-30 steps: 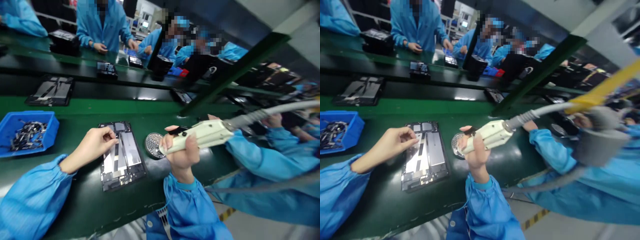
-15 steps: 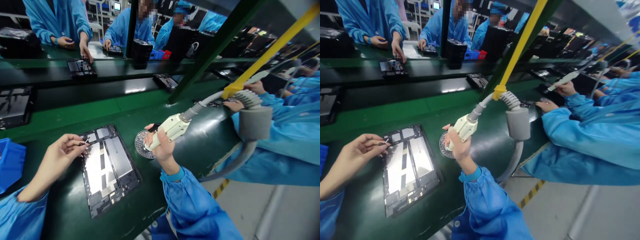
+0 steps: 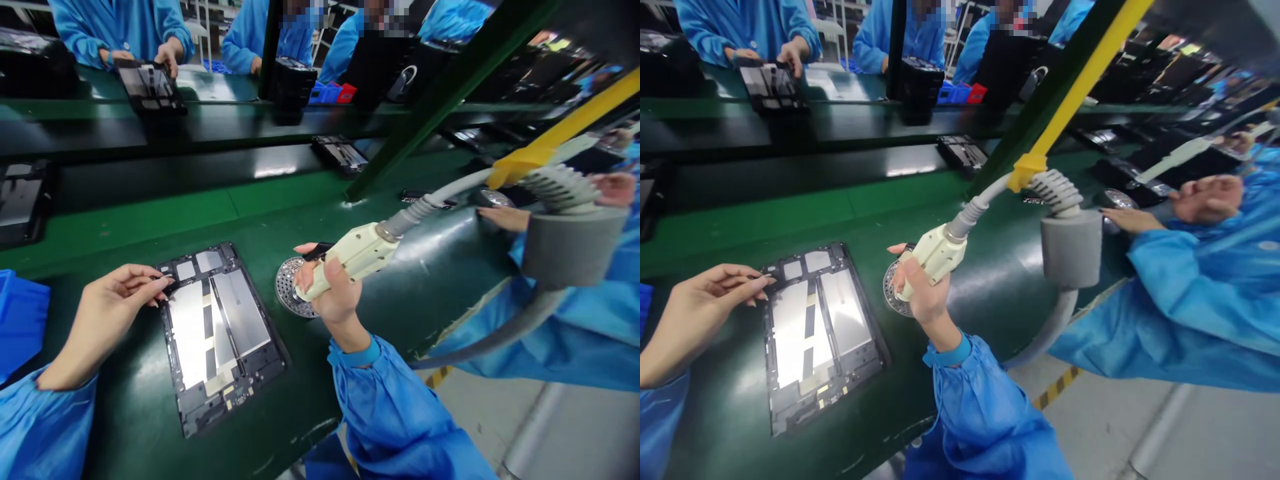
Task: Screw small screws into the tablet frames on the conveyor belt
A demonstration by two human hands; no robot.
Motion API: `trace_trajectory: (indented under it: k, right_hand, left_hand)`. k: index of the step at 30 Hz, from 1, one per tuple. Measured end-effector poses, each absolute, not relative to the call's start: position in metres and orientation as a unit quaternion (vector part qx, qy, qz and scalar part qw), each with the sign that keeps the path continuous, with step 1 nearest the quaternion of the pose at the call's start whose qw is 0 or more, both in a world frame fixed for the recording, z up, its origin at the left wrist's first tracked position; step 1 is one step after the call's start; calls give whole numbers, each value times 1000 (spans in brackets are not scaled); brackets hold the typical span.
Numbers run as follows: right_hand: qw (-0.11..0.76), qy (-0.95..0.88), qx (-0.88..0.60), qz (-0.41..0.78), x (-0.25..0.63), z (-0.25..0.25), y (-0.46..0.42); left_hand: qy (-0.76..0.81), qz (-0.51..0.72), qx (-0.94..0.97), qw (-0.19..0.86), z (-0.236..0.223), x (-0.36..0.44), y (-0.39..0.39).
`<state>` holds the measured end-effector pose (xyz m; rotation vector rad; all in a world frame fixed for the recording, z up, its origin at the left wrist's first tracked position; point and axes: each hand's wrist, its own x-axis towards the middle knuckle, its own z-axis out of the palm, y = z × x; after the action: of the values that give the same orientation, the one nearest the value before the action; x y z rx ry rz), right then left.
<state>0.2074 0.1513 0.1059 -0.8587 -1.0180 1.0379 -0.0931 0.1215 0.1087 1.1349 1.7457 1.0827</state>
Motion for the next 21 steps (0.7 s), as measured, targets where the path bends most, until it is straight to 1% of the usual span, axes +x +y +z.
trace_trajectory:
  k: [8,16,19,21]
  right_hand:
    - [657,-446,-399,459,205,107,154]
    - [683,-445,-343,467,222,123,144]
    - [683,-452,-330,471,218,132,144]
    - [671,-461,-323,482,207,138,144]
  left_hand:
    - [684,441,443,376,106,-95,121]
    - [623,513,436,398,91,-98,127]
    - [638,507,447,368,82,-105,133]
    - [673,471,470,324,76,-108,138]
